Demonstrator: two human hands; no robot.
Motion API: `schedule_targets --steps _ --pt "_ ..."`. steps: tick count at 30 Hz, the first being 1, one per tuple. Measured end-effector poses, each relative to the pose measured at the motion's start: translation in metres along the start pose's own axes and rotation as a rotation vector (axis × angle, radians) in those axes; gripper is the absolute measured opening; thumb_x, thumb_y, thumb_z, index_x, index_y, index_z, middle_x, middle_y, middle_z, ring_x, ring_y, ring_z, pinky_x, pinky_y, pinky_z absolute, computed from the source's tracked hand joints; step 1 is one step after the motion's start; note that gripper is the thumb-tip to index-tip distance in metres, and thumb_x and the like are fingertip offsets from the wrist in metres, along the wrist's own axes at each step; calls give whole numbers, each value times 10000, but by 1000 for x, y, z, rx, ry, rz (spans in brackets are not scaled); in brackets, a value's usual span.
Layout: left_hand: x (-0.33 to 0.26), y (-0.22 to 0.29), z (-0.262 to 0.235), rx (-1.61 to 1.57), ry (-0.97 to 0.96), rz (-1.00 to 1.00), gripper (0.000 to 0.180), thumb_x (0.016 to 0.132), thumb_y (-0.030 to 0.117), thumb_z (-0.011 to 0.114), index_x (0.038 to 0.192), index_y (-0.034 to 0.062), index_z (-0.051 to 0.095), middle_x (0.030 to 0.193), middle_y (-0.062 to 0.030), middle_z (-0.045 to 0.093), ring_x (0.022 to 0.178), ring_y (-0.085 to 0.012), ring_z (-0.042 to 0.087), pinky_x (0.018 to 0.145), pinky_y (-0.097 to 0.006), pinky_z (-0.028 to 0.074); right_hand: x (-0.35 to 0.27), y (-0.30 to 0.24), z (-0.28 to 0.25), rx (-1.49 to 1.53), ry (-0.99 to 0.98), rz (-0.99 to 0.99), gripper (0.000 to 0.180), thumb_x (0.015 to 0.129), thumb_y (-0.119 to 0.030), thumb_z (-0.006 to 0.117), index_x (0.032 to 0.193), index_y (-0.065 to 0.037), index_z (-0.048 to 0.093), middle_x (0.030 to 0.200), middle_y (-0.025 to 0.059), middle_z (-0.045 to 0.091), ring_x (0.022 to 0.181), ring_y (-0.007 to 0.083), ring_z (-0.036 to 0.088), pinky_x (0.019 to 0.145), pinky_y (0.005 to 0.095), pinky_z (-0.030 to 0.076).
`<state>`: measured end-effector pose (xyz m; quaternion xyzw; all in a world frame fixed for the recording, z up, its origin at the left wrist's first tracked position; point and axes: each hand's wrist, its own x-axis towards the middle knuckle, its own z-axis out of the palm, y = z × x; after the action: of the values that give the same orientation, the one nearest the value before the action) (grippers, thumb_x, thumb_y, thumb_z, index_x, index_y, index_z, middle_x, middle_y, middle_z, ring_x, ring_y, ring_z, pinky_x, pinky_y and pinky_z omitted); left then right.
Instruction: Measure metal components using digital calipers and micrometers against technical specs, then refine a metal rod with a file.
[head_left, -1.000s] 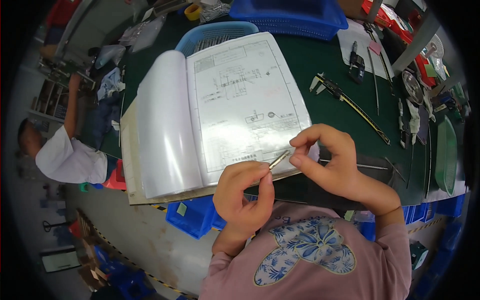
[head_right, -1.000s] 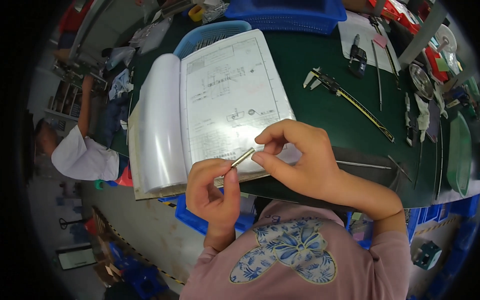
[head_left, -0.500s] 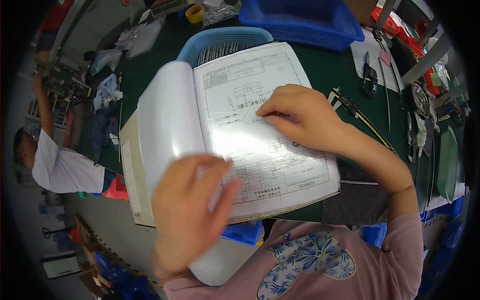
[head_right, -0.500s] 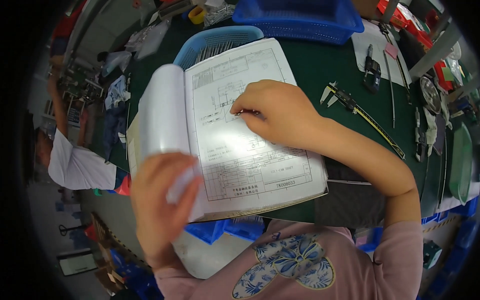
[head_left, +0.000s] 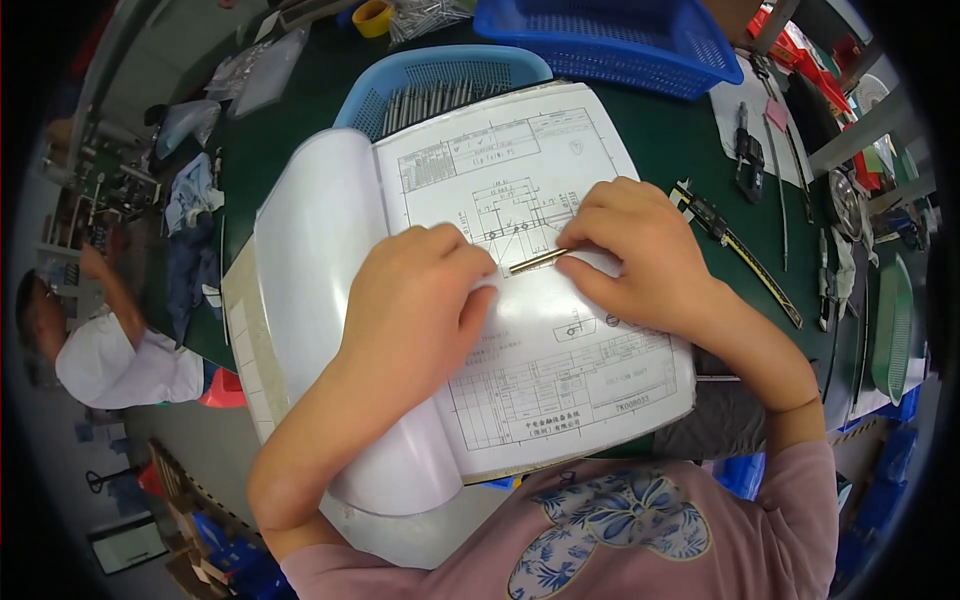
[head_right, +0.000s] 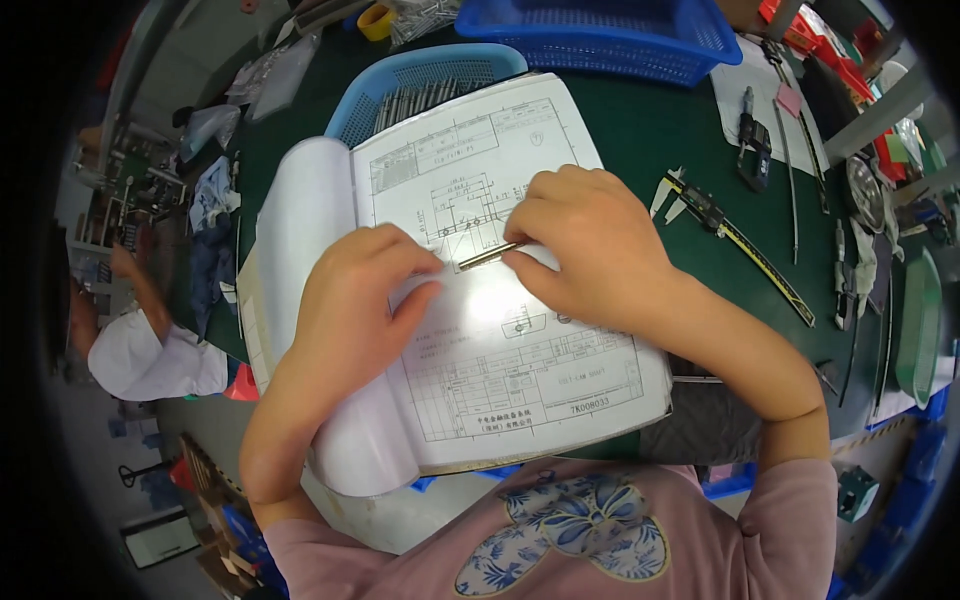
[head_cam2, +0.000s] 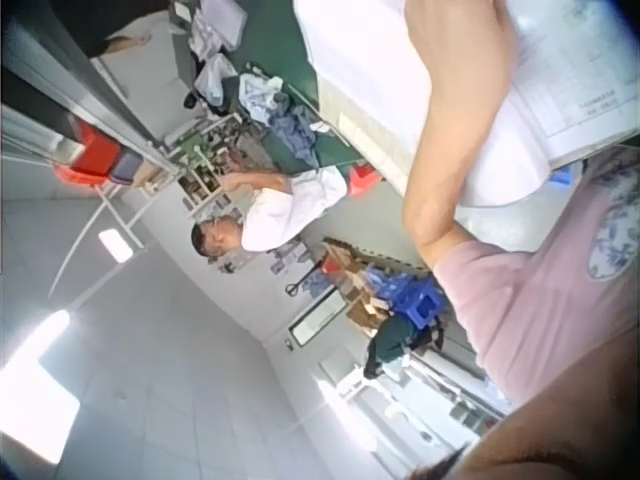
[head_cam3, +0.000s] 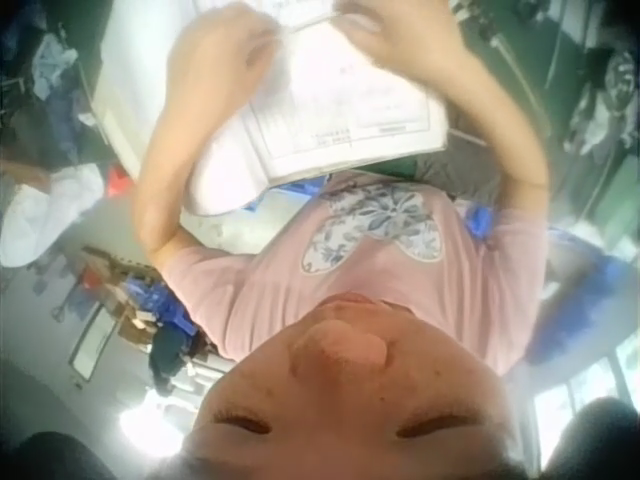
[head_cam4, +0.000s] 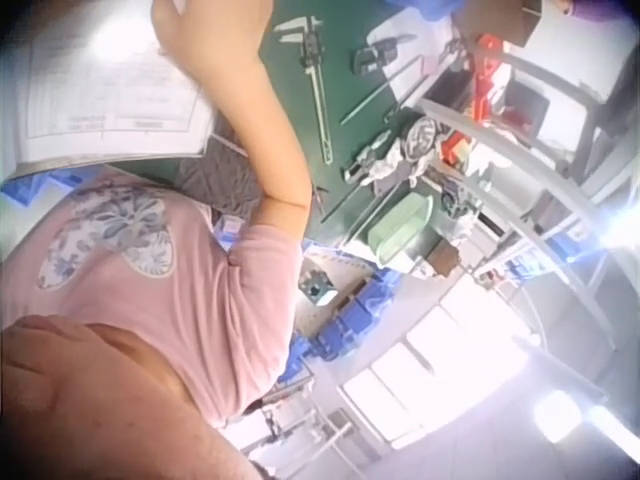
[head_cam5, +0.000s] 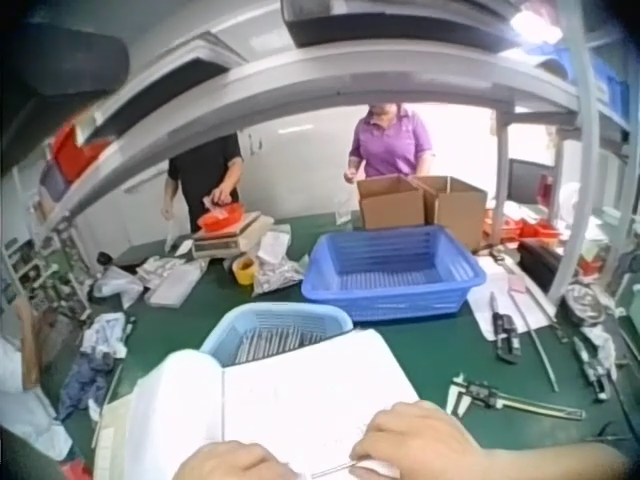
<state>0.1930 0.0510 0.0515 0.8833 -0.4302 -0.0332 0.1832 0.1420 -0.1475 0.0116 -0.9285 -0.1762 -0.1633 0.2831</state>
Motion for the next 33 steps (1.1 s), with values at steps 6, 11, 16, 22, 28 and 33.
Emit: schedule_targets --steps 6,11,16,22,28,33 --pt "-19 9 -5 57 -27 138 229 646 94 632 854 21 570 993 -115 525 921 -277 514 753 -359 414 -6 6 2 16 33 30 47 662 -114 627 684 -83 599 694 34 510 691 206 494 643 317 380" --pt "-20 12 -5 90 -79 144 318 650 126 642 928 -5 560 1083 -119 491 1014 -279 485 813 -366 400 -7 8 6 0 105 -11 52 649 -122 652 675 -90 619 668 5 504 651 177 486 623 304 372" --pt "-23 11 -2 139 -131 204 346 632 161 661 915 -19 574 1070 -107 501 1015 -267 476 825 -366 400 -9 9 8 -15 166 -67 75 623 -111 670 671 -92 616 671 0 506 630 166 485 598 295 368" --pt "-20 12 -2 121 -101 214 330 615 162 666 874 -24 577 1102 -115 497 1007 -264 473 799 -358 407 -9 9 10 -48 185 -87 99 602 -105 677 670 -92 606 670 3 504 626 164 484 587 292 363" --pt "-21 9 0 80 -108 224 304 615 155 663 850 -15 573 1130 -121 483 1015 -269 467 785 -354 411 -8 8 11 -37 176 -113 138 598 -81 686 715 -60 616 690 31 524 630 187 492 567 296 358" --pt "-20 9 -3 47 -32 185 284 630 136 657 865 0 574 1075 -134 519 967 -294 497 787 -367 414 -4 10 13 -108 111 -101 108 637 -116 624 669 -89 524 674 49 484 662 227 499 606 344 375"
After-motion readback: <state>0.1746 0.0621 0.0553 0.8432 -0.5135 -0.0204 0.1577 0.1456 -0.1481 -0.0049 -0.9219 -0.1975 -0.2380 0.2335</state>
